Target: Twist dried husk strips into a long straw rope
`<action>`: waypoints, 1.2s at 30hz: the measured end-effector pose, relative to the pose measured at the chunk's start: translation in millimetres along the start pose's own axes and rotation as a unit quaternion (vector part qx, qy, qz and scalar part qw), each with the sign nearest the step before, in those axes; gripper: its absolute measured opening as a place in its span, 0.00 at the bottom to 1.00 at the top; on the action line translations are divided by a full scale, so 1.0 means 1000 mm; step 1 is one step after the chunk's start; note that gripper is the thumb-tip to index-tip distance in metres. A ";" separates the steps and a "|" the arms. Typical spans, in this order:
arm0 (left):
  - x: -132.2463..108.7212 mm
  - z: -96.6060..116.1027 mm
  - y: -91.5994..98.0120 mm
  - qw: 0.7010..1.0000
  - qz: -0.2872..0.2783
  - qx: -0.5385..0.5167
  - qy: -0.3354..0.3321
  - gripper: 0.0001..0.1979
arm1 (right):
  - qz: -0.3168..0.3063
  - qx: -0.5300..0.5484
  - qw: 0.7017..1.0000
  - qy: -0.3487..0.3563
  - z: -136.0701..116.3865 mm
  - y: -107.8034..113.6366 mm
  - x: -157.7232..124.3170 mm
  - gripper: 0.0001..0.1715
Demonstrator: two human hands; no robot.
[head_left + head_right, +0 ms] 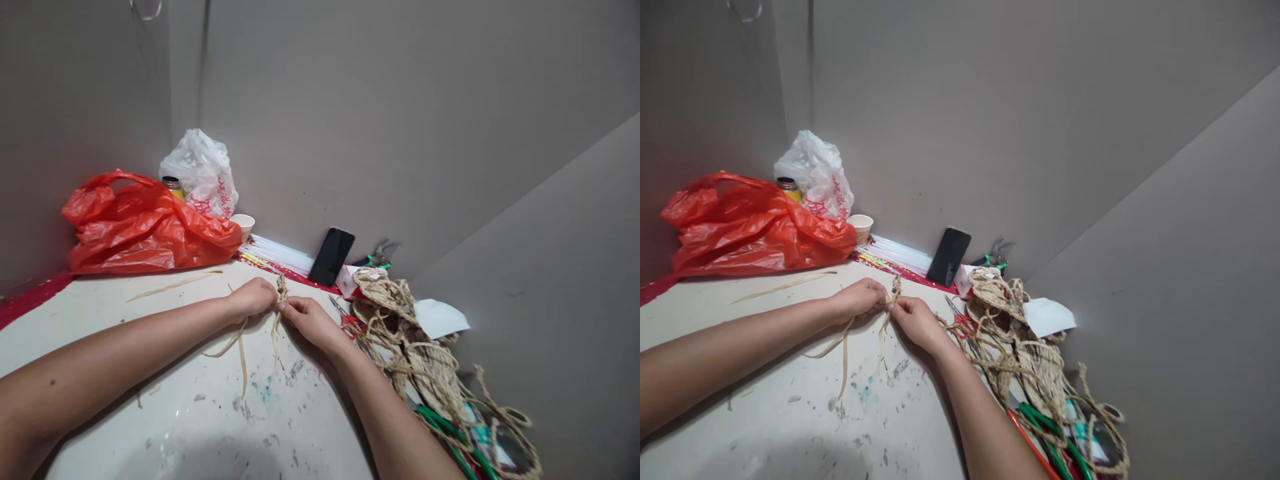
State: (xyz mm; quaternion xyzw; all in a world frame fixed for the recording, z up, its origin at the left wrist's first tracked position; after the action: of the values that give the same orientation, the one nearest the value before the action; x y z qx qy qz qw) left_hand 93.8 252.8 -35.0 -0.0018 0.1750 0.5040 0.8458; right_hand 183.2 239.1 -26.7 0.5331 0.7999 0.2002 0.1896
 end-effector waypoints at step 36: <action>-0.040 0.045 -0.013 0.892 0.132 0.412 -0.129 0.11 | 0.069 0.404 0.899 -0.154 0.012 -0.023 -0.015 0.16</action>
State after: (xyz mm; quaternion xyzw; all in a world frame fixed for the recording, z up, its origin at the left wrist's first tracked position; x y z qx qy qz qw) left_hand 101.0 220.1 16.4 0.4350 0.2546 0.4894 0.7116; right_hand 177.1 218.5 -47.3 0.6419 0.7341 -0.2121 0.0639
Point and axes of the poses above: each hand's wrist, its own x-axis towards the middle knuckle, its own y-axis out of the back of the hand, z = x × y, the point moved 10 cm from there along x, towards the middle knuckle, and after that the axes turned 3 degrees about -z, right-handed, at the moved point
